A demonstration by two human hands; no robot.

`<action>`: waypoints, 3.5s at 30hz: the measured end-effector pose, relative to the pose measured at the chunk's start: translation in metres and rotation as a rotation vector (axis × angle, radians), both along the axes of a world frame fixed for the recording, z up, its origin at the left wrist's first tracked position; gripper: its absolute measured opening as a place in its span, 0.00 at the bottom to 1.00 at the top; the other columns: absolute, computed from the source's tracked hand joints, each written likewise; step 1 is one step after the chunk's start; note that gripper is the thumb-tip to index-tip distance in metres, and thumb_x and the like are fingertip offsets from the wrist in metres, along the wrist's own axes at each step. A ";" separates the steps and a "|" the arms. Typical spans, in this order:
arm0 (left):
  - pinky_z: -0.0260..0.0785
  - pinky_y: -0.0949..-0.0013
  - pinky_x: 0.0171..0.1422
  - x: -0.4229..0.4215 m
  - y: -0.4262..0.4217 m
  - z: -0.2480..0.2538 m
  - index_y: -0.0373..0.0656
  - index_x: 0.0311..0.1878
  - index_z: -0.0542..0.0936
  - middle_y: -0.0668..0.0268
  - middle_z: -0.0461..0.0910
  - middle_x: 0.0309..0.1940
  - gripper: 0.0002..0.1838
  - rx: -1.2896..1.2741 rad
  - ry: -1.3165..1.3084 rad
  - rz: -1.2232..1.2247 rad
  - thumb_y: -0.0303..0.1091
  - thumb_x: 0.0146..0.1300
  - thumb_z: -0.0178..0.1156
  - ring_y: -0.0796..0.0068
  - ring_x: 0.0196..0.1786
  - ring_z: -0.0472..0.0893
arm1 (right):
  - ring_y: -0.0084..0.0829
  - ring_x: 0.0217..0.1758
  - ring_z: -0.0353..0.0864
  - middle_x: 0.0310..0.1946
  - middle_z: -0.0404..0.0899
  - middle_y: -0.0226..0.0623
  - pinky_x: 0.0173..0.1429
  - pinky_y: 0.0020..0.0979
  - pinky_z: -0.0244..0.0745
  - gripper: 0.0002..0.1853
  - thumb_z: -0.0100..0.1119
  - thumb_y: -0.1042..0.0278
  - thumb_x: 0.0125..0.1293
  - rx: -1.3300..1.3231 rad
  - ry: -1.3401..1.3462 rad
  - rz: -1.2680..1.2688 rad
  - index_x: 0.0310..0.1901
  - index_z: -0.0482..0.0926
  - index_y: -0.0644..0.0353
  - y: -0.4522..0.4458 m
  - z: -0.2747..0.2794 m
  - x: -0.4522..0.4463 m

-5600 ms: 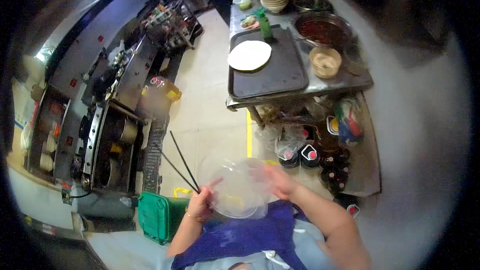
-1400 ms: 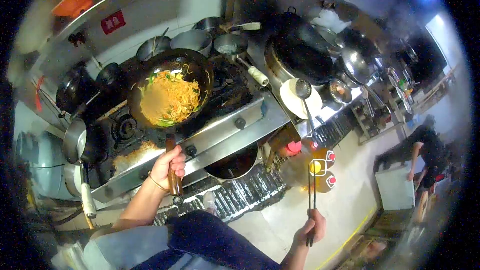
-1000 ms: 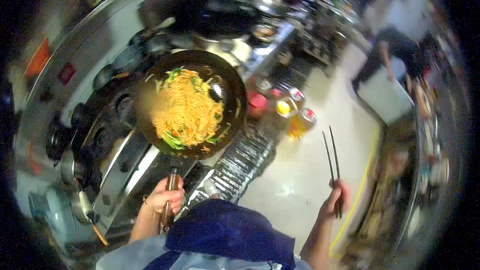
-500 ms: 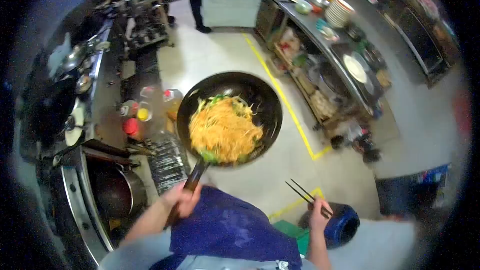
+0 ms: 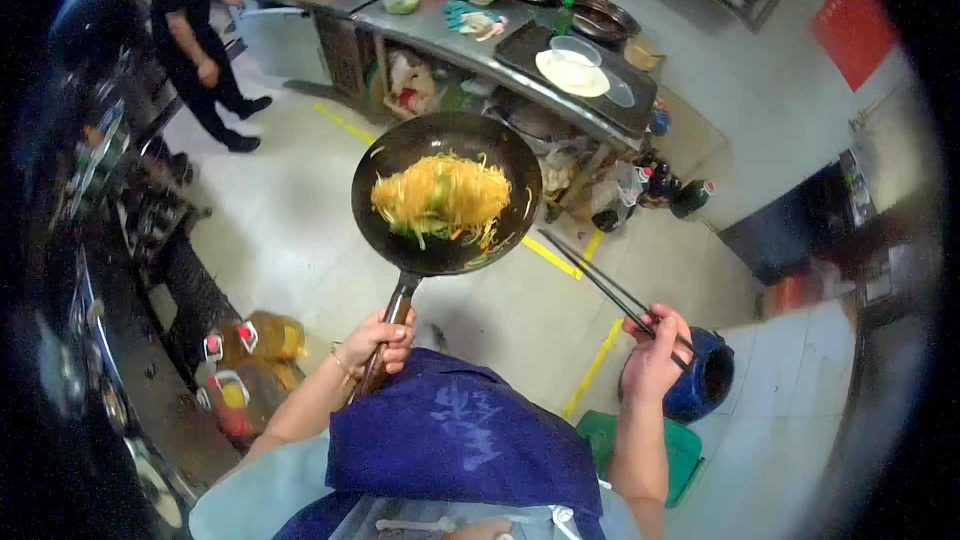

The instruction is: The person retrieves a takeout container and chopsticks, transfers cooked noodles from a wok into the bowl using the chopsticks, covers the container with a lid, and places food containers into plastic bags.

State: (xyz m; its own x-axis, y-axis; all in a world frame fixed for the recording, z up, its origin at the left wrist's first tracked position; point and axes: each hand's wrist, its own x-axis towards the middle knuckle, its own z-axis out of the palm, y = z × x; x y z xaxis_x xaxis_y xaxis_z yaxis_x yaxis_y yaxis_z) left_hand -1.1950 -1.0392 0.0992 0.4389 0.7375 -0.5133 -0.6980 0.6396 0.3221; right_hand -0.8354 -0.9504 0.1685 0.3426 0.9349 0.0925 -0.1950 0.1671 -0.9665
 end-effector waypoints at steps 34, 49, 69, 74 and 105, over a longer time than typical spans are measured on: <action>0.68 0.71 0.18 -0.081 0.016 -0.023 0.41 0.41 0.63 0.65 0.69 0.21 0.14 0.544 0.840 -0.280 0.21 0.51 0.54 0.75 0.14 0.71 | 0.23 0.21 0.78 0.25 0.76 0.35 0.26 0.23 0.76 0.12 0.48 0.66 0.67 0.033 -0.211 0.115 0.36 0.79 0.65 0.075 -0.059 -0.148; 0.67 0.73 0.25 -0.155 0.130 -0.055 0.39 0.45 0.66 0.68 0.69 0.27 0.17 0.896 0.958 -0.486 0.24 0.52 0.58 0.80 0.23 0.71 | 0.24 0.21 0.78 0.24 0.75 0.33 0.25 0.23 0.75 0.13 0.51 0.63 0.66 -0.125 -0.284 -0.226 0.34 0.79 0.64 0.058 -0.041 -0.191; 0.67 0.73 0.35 -0.176 0.221 -0.086 0.38 0.42 0.67 0.69 0.69 0.29 0.15 1.076 0.949 -0.615 0.25 0.50 0.58 0.80 0.32 0.70 | 0.24 0.21 0.77 0.26 0.75 0.34 0.25 0.22 0.74 0.13 0.50 0.64 0.68 -0.162 -0.247 -0.339 0.36 0.79 0.65 0.100 -0.062 -0.210; 0.67 0.72 0.32 -0.177 0.219 -0.095 0.38 0.42 0.68 0.69 0.69 0.25 0.15 1.122 0.958 -0.593 0.26 0.51 0.58 0.79 0.27 0.71 | 0.23 0.22 0.77 0.24 0.75 0.35 0.26 0.23 0.74 0.14 0.49 0.63 0.68 -0.120 -0.242 -0.368 0.34 0.78 0.66 0.075 -0.066 -0.209; 0.68 0.69 0.36 -0.188 0.227 -0.098 0.36 0.39 0.69 0.63 0.73 0.24 0.15 1.230 1.031 -0.598 0.28 0.49 0.60 0.76 0.29 0.73 | 0.27 0.22 0.78 0.26 0.74 0.35 0.26 0.24 0.77 0.14 0.48 0.61 0.68 -0.133 -0.065 -0.470 0.36 0.77 0.65 0.033 -0.097 -0.194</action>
